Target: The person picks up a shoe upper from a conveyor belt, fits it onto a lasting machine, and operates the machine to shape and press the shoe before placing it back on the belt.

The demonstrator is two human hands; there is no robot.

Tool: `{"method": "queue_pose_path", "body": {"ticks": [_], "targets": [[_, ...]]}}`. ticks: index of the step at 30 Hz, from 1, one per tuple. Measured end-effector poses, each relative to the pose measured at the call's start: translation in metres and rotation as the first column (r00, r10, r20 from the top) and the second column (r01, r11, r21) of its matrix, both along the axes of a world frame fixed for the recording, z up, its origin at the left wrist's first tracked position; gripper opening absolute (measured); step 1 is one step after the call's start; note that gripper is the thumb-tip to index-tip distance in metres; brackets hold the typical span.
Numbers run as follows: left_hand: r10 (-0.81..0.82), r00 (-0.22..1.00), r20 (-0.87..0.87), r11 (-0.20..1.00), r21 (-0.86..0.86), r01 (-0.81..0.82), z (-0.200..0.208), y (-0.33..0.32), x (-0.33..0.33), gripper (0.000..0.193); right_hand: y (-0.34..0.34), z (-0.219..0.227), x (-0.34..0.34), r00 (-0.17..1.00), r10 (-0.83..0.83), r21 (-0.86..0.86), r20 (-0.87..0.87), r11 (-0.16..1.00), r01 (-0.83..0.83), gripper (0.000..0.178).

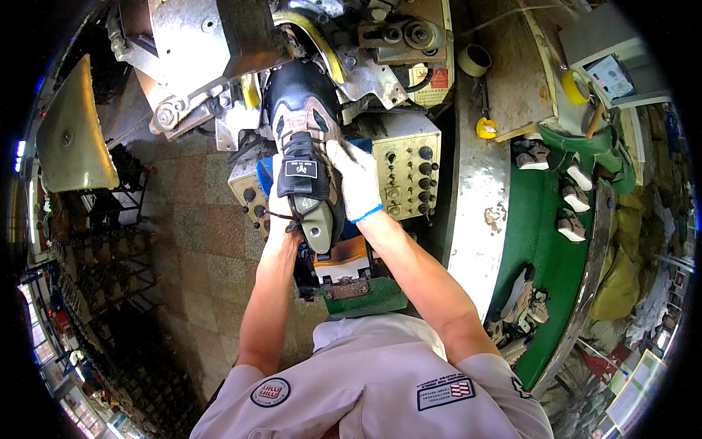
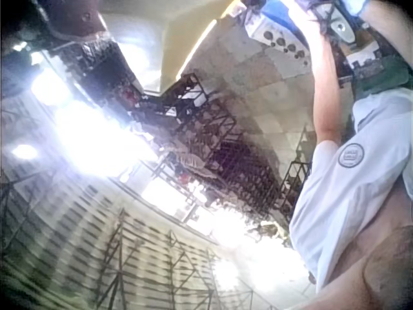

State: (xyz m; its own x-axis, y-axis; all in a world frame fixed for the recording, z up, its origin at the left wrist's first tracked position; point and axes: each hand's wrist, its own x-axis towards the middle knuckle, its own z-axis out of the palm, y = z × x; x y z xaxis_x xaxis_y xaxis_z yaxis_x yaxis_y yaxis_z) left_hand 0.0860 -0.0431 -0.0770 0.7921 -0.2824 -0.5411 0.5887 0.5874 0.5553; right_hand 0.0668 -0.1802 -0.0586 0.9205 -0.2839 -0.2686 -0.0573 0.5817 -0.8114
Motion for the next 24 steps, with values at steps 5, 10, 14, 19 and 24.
{"method": "queue_pose_path", "body": {"ticks": [5, 10, 14, 19, 24], "targets": [[-0.022, 0.998, 0.054, 0.996, -0.081, 0.026, -0.015, -0.002, 0.008, 0.042, 0.001, -0.006, 0.002, 0.999, -0.048, -0.019, 0.001, 0.999, 0.048, 0.027], [0.014, 1.000, -0.001, 0.995, -0.096, -0.014, -0.023, -0.001, 0.013, 0.051, 0.004, -0.017, 0.004, 1.000, -0.023, 0.055, -0.006, 0.998, 0.023, 0.031], [-0.010, 0.994, 0.113, 1.000, -0.016, 0.012, -0.036, 0.006, 0.017, 0.050, 0.006, -0.018, 0.007, 1.000, -0.006, 0.118, -0.013, 0.993, 0.007, 0.031], [-0.080, 0.969, 0.235, 0.947, 0.321, 0.000, -0.023, 0.004, 0.017, 0.049, 0.006, -0.020, 0.015, 0.999, -0.034, 0.045, -0.019, 0.998, 0.035, 0.032], [-0.066, 0.954, 0.292, 0.898, 0.434, -0.070, -0.003, 0.001, 0.007, 0.049, 0.004, -0.004, 0.007, 0.999, -0.019, 0.066, -0.036, 0.998, 0.022, 0.031]]}}
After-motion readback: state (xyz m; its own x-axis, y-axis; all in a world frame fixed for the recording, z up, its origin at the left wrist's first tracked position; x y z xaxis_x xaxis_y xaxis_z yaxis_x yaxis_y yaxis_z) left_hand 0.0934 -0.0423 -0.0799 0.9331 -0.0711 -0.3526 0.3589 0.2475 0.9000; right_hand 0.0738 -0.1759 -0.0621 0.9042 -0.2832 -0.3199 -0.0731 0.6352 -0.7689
